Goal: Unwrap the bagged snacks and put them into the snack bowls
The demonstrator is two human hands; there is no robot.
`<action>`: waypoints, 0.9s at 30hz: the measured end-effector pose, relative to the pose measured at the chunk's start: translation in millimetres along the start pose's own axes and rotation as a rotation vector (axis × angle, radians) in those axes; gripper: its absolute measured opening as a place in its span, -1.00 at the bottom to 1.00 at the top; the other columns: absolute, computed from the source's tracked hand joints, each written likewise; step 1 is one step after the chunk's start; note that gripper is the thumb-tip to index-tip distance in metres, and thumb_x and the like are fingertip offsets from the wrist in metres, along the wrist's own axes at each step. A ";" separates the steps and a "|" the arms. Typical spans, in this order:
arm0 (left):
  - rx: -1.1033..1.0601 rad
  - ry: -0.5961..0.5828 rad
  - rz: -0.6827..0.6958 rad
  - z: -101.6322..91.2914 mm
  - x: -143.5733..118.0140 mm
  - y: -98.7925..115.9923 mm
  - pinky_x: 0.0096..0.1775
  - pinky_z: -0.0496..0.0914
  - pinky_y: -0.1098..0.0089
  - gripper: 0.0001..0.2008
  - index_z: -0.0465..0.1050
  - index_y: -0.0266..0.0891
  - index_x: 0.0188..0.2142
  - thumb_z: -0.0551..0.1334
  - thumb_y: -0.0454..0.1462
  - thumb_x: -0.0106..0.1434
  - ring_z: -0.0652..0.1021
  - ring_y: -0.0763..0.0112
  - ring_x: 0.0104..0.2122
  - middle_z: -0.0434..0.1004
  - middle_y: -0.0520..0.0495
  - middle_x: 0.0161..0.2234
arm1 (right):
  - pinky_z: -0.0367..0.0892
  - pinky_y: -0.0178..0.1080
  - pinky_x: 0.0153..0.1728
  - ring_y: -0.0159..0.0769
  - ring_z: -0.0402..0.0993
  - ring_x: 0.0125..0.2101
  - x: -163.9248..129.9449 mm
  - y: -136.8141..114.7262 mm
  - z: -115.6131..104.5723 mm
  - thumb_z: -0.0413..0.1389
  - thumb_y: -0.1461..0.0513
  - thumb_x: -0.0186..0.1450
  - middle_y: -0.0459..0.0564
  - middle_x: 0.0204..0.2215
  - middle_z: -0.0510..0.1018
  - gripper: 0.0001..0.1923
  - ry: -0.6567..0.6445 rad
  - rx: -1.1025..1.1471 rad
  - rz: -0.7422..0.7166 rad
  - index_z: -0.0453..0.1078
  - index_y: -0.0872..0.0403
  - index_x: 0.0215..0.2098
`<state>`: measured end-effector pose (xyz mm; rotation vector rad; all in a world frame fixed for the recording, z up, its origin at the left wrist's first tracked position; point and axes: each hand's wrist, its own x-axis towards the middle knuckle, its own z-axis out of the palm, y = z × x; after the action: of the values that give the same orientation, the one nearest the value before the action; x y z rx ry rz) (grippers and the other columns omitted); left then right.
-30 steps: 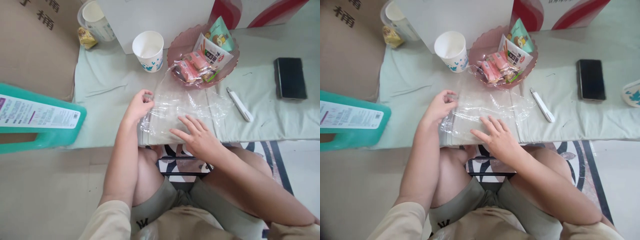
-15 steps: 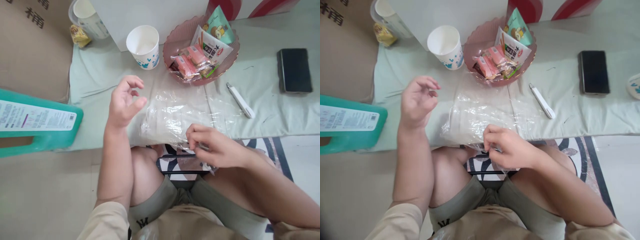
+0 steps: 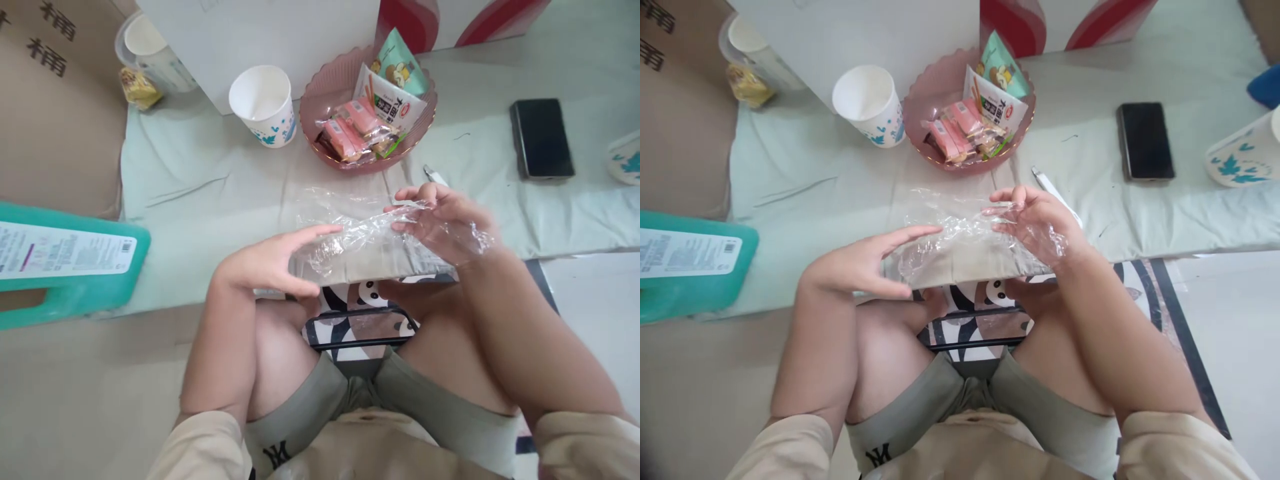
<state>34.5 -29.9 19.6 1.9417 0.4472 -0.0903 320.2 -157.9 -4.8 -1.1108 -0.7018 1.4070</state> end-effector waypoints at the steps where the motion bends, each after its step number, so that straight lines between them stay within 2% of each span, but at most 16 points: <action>1: -0.034 0.100 -0.007 3.4 3.8 -0.6 0.29 0.34 0.11 -0.32 0.44 -0.05 0.25 0.43 -0.02 0.14 0.42 0.03 0.31 0.39 -0.13 0.34 | 0.49 -0.07 -0.15 -0.09 0.58 -0.07 1.4 -0.3 -0.2 0.26 0.18 0.04 -0.06 -0.08 0.58 -0.80 0.013 -0.006 0.011 0.29 -0.02 -0.50; 3: -0.134 0.316 -0.025 9.1 12.3 -5.3 0.19 0.46 0.13 -0.58 0.62 -0.13 0.00 0.32 0.03 0.26 0.56 0.07 0.17 0.57 -0.18 0.18 | 0.50 -0.04 -0.12 -0.06 0.58 -0.03 2.5 -2.1 -0.2 0.24 0.09 0.09 -0.07 -0.05 0.60 -0.82 0.040 -0.029 0.037 0.35 -0.06 -0.43; 4: -0.197 0.414 -0.028 11.0 16.4 -9.1 0.11 0.51 0.15 -0.60 0.65 -0.16 -0.10 0.28 0.05 0.29 0.62 0.10 0.09 0.64 -0.20 0.08 | 0.50 -0.02 -0.12 -0.03 0.58 -0.01 1.9 -3.3 0.0 0.21 0.01 0.13 -0.06 -0.02 0.60 -0.79 0.059 -0.036 0.047 0.39 -0.09 -0.36; 6: -0.327 0.578 -0.032 12.1 23.0 -17.6 -0.07 0.59 0.22 -0.57 0.66 -0.20 -0.21 0.25 0.09 0.30 0.68 0.15 -0.05 0.71 -0.21 -0.07 | 0.49 0.01 -0.10 0.00 0.58 0.00 -1.5 -5.8 1.2 0.11 -0.17 0.18 -0.01 0.00 0.60 -0.61 0.120 -0.043 0.035 0.45 -0.11 -0.23; 9: -0.467 0.780 -0.028 9.1 27.7 -26.5 -0.32 0.59 0.36 -0.57 0.63 -0.20 -0.29 0.28 0.11 0.26 0.70 0.21 -0.18 0.72 -0.17 -0.17 | 0.48 0.06 -0.03 0.03 0.60 -0.02 -10.3 -6.6 5.8 -0.05 -0.37 0.18 0.05 -0.07 0.63 -0.33 0.230 -0.121 -0.126 0.49 -0.08 -0.15; 11: -0.501 0.886 -0.046 5.9 27.5 -28.1 -0.43 0.55 0.43 -0.58 0.60 -0.21 -0.34 0.28 0.11 0.25 0.70 0.25 -0.24 0.71 -0.16 -0.21 | 0.47 0.08 0.02 0.04 0.59 -0.01 -16.1 -3.9 10.3 -0.07 -0.42 0.16 0.07 -0.13 0.64 -0.26 0.267 -0.207 -0.262 0.49 -0.06 -0.16; 13: -0.510 0.945 -0.059 3.2 25.9 -27.9 -0.50 0.50 0.48 -0.59 0.58 -0.21 -0.36 0.29 0.10 0.24 0.70 0.28 -0.28 0.71 -0.15 -0.22 | 0.49 0.05 0.00 0.01 0.61 -0.06 -20.1 0.5 15.0 0.09 -0.37 0.14 0.05 -0.18 0.66 -0.35 0.276 -0.290 -0.306 0.51 -0.05 -0.19; 15: -0.500 0.937 -0.074 1.2 24.4 -27.9 -0.52 0.48 0.50 -0.60 0.56 -0.22 -0.38 0.31 0.08 0.22 0.70 0.30 -0.31 0.71 -0.15 -0.23 | 0.52 -0.03 -0.07 -0.10 0.63 -0.19 -22.1 4.6 18.7 0.27 -0.17 0.16 0.00 -0.26 0.67 -0.58 0.319 -0.379 -0.273 0.51 -0.04 -0.28; 18: -0.477 0.916 -0.103 -1.4 24.5 -31.1 -0.52 0.47 0.51 -0.65 0.54 -0.22 -0.42 0.35 0.03 0.20 0.69 0.34 -0.37 0.69 -0.12 -0.29 | 0.52 -0.15 -0.20 -0.25 0.61 -0.36 -22.4 5.7 21.2 0.26 0.10 0.24 -0.07 -0.38 0.66 -0.84 0.399 -0.440 -0.204 0.46 -0.01 -0.41; 20: -0.485 0.975 -0.106 -3.8 26.4 -35.7 -0.56 0.43 0.52 -0.67 0.51 -0.21 -0.45 0.37 0.00 0.20 0.66 0.40 -0.43 0.67 -0.08 -0.36 | 0.49 -0.19 -0.23 -0.27 0.59 -0.38 -22.0 2.9 21.4 0.21 0.16 0.24 -0.08 -0.43 0.65 -0.84 0.333 -0.524 -0.132 0.45 0.00 -0.48; 24: -0.537 1.103 -0.106 -10.6 30.2 -47.2 -0.69 0.22 0.54 -0.68 0.44 -0.18 -0.48 0.40 -0.04 0.20 0.54 0.53 -0.60 0.61 -0.01 -0.46 | 0.42 -0.20 -0.24 -0.24 0.57 -0.33 -21.0 -2.5 21.9 0.07 0.17 0.25 -0.04 -0.43 0.66 -0.73 -0.037 -0.828 0.089 0.48 0.03 -0.56; 27: -0.570 1.117 -0.110 -14.9 29.9 -53.3 -0.71 0.12 0.51 -0.67 0.41 -0.17 -0.48 0.41 -0.04 0.19 0.48 0.57 -0.64 0.58 0.02 -0.48 | 0.40 -0.21 -0.19 -0.23 0.58 -0.27 -20.1 -2.6 23.2 -0.02 0.17 0.28 -0.04 -0.37 0.68 -0.66 -0.209 -0.875 0.175 0.45 0.03 -0.59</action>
<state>41.5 9.7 -28.8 1.2428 1.1520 0.9883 298.1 -172.8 10.8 -1.7345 -1.4820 1.3951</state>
